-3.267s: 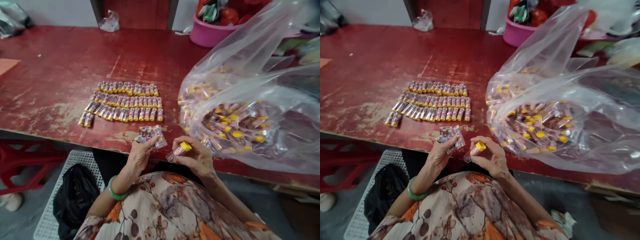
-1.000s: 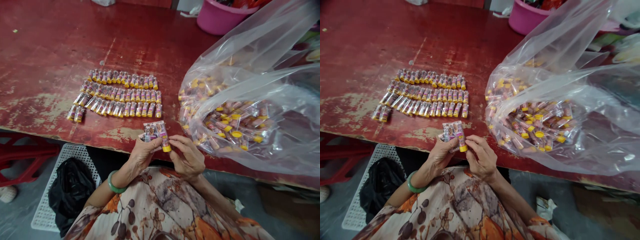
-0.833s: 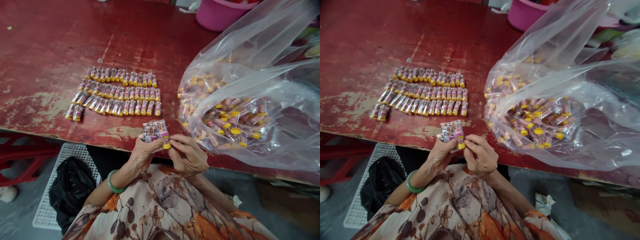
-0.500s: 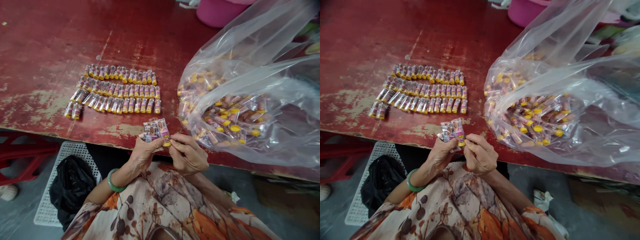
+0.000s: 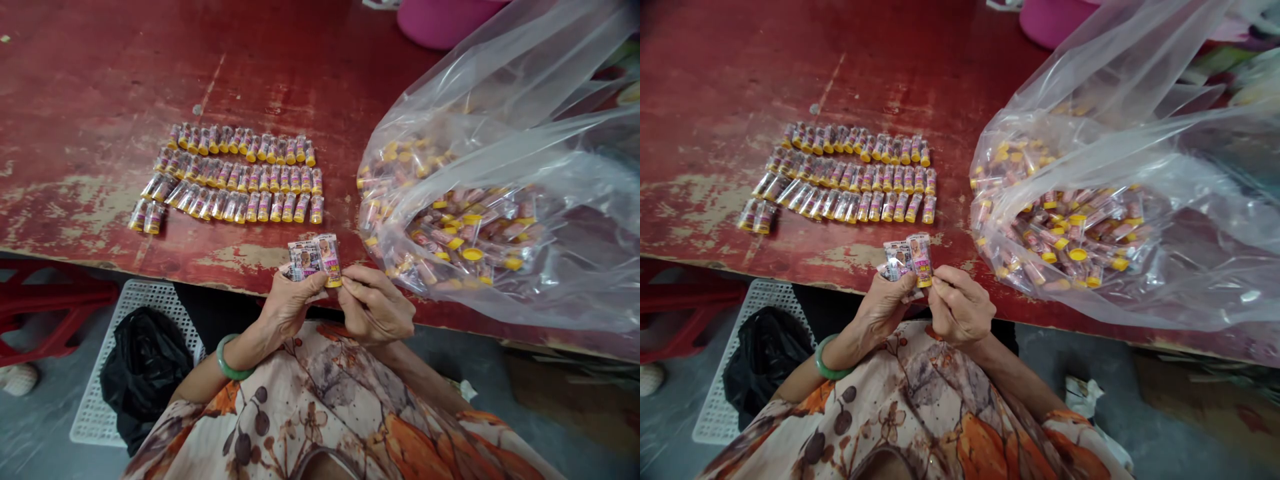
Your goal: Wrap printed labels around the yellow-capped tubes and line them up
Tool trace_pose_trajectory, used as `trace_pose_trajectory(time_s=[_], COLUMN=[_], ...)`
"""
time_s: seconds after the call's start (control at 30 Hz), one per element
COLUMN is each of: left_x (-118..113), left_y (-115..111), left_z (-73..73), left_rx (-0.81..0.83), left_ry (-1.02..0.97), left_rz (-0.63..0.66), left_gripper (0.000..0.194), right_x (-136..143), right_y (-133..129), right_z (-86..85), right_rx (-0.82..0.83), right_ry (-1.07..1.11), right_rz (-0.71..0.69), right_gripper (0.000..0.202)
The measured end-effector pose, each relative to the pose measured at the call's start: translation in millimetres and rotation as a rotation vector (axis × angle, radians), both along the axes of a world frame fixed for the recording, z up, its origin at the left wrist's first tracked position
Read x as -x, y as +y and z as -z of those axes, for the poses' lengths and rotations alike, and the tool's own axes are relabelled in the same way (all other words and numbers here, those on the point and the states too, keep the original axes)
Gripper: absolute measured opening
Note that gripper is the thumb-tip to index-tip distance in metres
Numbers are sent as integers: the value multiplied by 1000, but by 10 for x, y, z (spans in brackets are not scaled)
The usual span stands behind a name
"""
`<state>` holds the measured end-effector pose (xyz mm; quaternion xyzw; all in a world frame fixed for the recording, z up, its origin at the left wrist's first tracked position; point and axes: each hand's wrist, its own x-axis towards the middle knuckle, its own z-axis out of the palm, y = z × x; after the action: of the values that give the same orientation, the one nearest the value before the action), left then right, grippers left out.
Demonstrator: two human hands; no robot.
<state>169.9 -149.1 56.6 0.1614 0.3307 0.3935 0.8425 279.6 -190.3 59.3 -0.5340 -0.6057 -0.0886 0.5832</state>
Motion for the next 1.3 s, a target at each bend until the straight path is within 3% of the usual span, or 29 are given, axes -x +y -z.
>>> trace_pose_trajectory(time_s=[0.7, 1.0, 1.3], left_x=[16, 21, 33], left_y=[-66, -85, -77], left_z=[10, 16, 51], left_rx=[53, 88, 102], left_ry=[-17, -40, -27], left_rz=[-29, -53, -67], left_gripper=[37, 34, 33], right_x=[23, 25, 48], right_y=[-11, -43, -1], right_z=[22, 146, 154], right_rx=[4, 13, -11], right_ry=[-74, -99, -112], right_rz=[1, 45, 38], right_gripper=[17, 15, 17])
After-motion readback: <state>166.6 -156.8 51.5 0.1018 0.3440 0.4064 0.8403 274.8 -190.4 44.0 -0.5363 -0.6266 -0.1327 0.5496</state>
